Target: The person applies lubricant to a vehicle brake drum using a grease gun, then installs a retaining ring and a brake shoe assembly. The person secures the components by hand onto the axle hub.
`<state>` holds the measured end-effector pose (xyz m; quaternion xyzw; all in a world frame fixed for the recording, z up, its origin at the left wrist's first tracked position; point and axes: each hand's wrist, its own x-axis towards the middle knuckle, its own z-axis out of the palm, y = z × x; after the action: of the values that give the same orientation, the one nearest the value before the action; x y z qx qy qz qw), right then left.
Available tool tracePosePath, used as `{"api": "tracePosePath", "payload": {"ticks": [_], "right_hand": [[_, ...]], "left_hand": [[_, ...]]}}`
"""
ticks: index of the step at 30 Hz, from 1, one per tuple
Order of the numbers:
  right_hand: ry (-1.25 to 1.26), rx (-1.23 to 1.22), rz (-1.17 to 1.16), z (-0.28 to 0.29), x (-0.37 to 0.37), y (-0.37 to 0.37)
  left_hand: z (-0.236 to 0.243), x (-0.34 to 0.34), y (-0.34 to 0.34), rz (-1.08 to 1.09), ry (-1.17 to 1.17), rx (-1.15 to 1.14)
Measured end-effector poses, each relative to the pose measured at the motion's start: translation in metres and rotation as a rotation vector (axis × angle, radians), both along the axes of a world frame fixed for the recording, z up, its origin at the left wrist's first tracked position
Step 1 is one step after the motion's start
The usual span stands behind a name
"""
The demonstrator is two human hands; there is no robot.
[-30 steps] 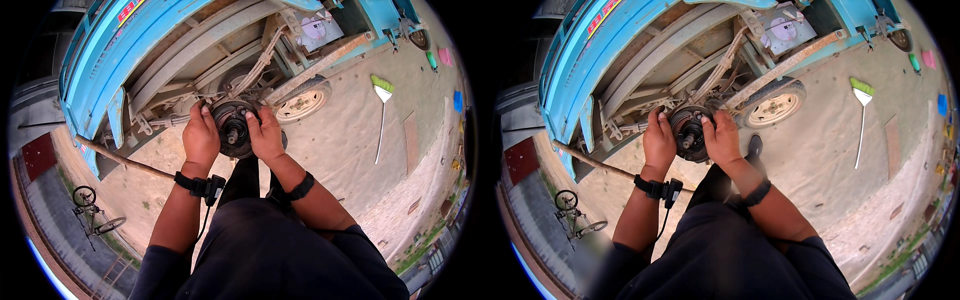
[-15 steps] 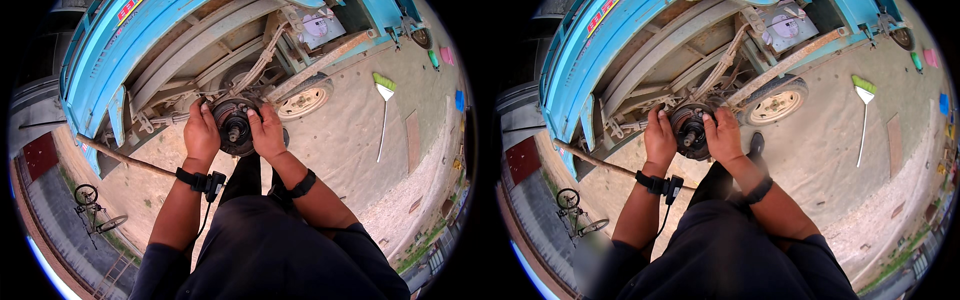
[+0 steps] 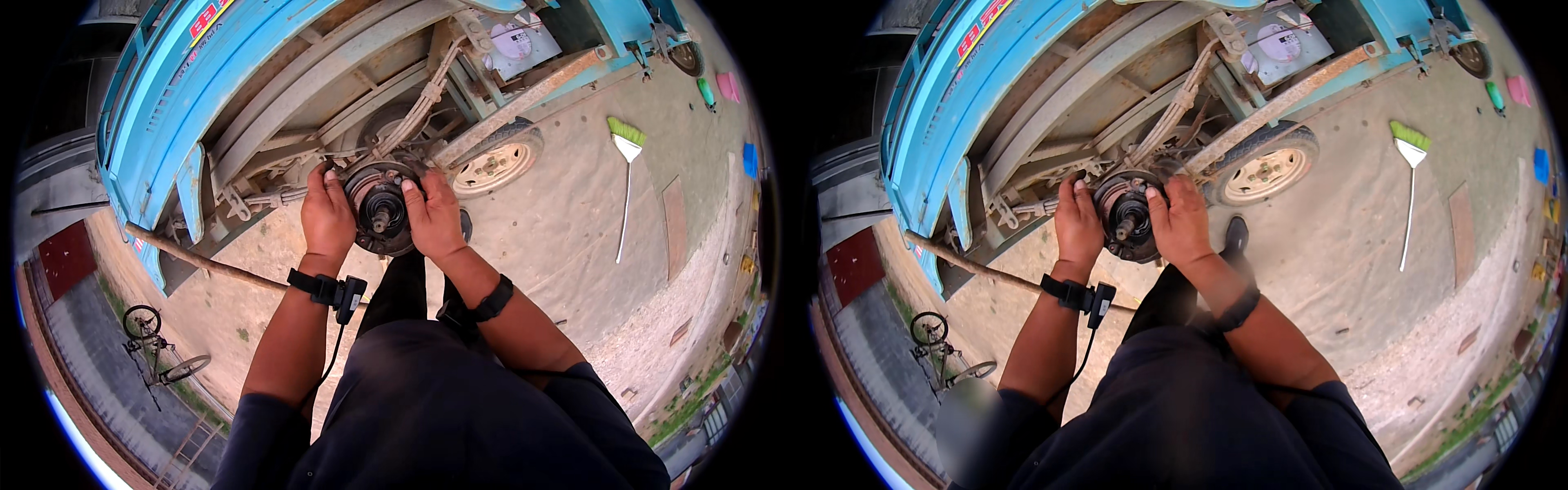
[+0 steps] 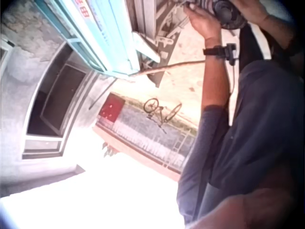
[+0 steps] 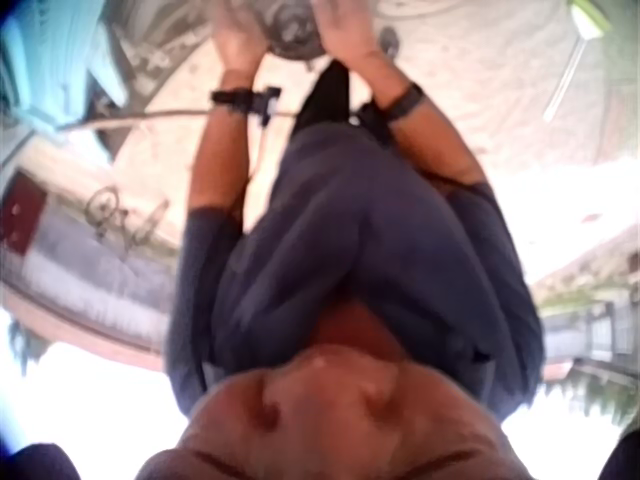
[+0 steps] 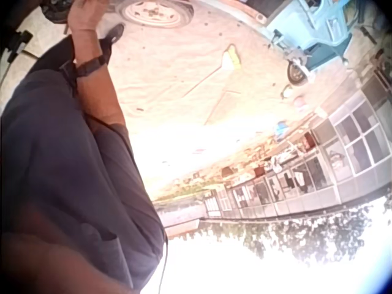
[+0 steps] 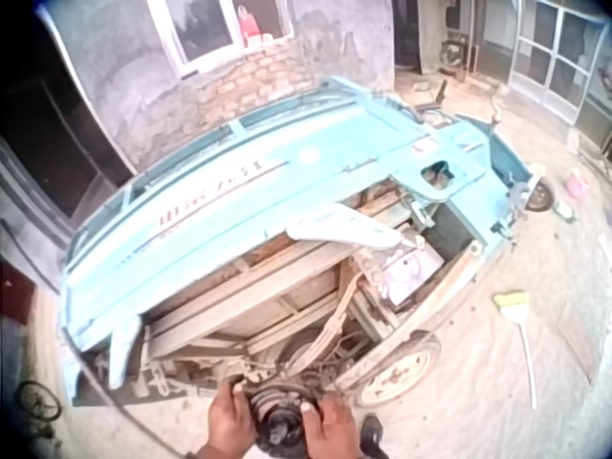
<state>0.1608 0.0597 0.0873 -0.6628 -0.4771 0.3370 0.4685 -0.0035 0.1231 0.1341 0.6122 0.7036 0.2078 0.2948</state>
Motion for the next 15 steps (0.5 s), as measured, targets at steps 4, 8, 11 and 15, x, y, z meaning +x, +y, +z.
{"api": "tracePosePath", "payload": {"ticks": [4, 8, 11, 15], "right_hand": [[-0.029, 0.022, -0.016, -0.005, -0.003, -0.001], [-0.026, 0.054, -0.013, -0.006, -0.002, 0.002], [-0.041, 0.064, -0.016, -0.008, -0.001, 0.0], [-0.054, 0.046, 0.016, -0.007, 0.001, 0.0]], "left_hand": [[-0.006, -0.004, -0.001, -0.008, 0.017, 0.001], [-0.017, -0.005, 0.0, -0.038, 0.018, 0.078], [-0.015, -0.004, -0.002, -0.035, 0.026, 0.073], [-0.017, -0.005, -0.004, -0.026, 0.063, 0.101]]}}
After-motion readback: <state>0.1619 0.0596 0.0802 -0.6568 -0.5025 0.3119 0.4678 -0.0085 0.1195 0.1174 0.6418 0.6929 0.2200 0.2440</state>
